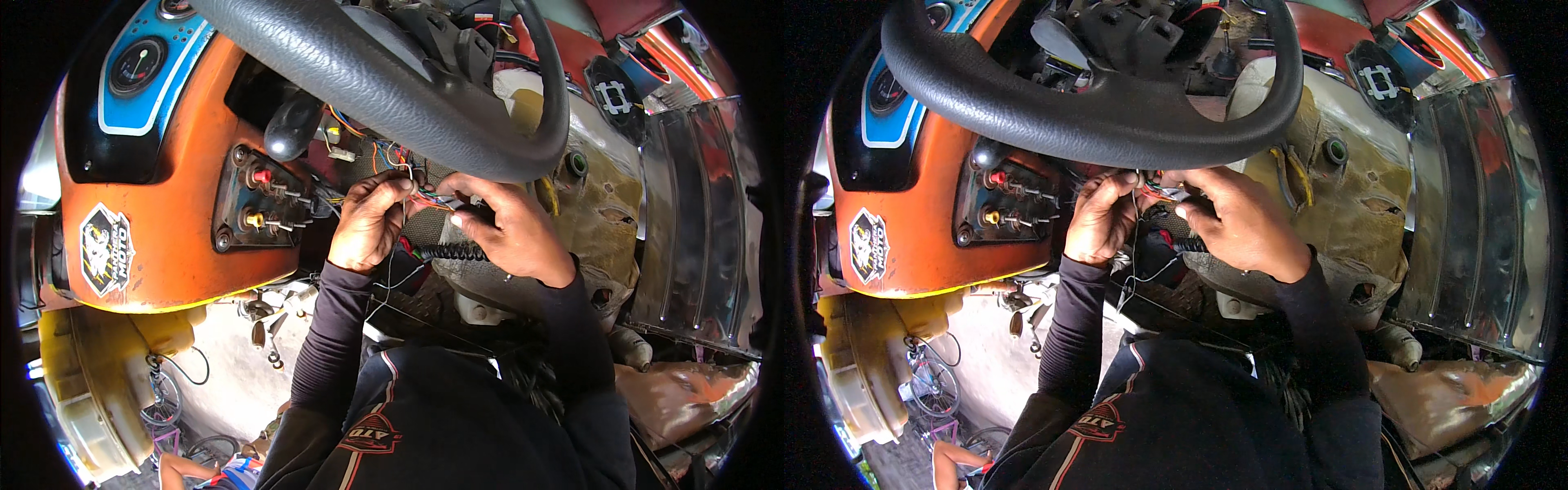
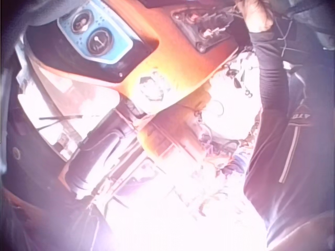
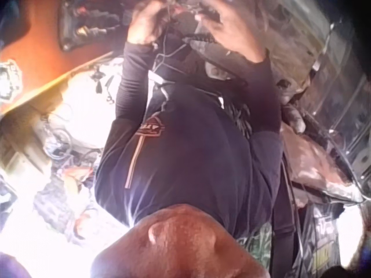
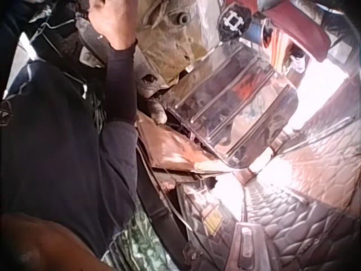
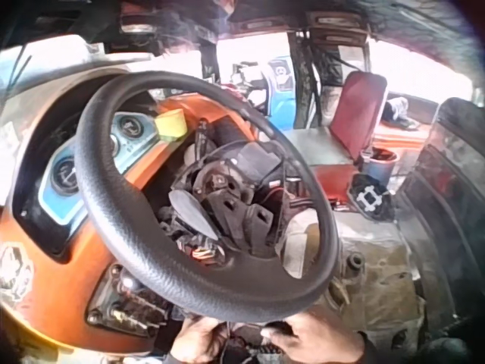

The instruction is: The person works on the exposed wiring behind the steering wheel of a vehicle. They use pliers to strip and connect wires, and a test light to check for electrical continuity. The task involves troubleshooting and repairing the vehicle's electrical system.

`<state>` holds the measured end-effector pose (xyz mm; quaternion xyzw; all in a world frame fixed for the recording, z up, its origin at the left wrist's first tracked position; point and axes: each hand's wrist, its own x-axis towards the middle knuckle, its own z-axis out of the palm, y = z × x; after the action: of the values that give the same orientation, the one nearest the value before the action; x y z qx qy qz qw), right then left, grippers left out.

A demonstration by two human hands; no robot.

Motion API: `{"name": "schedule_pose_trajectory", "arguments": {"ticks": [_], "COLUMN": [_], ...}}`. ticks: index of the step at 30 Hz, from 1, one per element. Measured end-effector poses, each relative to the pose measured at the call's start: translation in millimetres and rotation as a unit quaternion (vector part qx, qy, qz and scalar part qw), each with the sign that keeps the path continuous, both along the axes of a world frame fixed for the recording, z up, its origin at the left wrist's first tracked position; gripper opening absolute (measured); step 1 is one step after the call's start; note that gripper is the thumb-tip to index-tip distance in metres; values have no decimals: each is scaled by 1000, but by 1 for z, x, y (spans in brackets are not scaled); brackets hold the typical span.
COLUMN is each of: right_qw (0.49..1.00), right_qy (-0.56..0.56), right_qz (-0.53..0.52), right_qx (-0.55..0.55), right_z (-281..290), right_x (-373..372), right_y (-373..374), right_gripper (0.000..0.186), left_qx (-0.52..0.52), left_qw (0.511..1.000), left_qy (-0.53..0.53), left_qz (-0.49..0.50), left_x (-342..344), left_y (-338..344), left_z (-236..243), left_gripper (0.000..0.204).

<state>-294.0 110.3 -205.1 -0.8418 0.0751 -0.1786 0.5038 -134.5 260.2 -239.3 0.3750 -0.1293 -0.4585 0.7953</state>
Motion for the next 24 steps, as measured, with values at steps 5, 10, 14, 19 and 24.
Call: {"name": "schedule_pose_trajectory", "arguments": {"ticks": [5, 10, 14, 19, 24], "right_qw": [995, 997, 997, 998, 998], "right_qy": [68, 47, 62, 44, 54], "right_qz": [5, 28, 20, 22, -10], "right_qx": [75, 49, 43, 35, 13], "right_z": [4, 1, 0, 2, 21], "right_x": [-3, -1, -1, -4, -7], "right_y": [0, -5, -4, -4, 6], "right_gripper": [38, 37, 38, 40, 43], "left_qx": [-8, -11, -1, 12, 46], "left_qw": [1000, 1000, 1000, 1000, 998], "left_qy": [11, 11, 10, -2, -44], "left_qz": [-8, -5, 3, 1, -3], "left_x": [1, 2, 1, 0, -1], "left_y": [2, 0, 0, -1, -2], "left_z": [-2, -1, -1, 2, 3], "left_gripper": [20, 19, 19, 19, 19]}}
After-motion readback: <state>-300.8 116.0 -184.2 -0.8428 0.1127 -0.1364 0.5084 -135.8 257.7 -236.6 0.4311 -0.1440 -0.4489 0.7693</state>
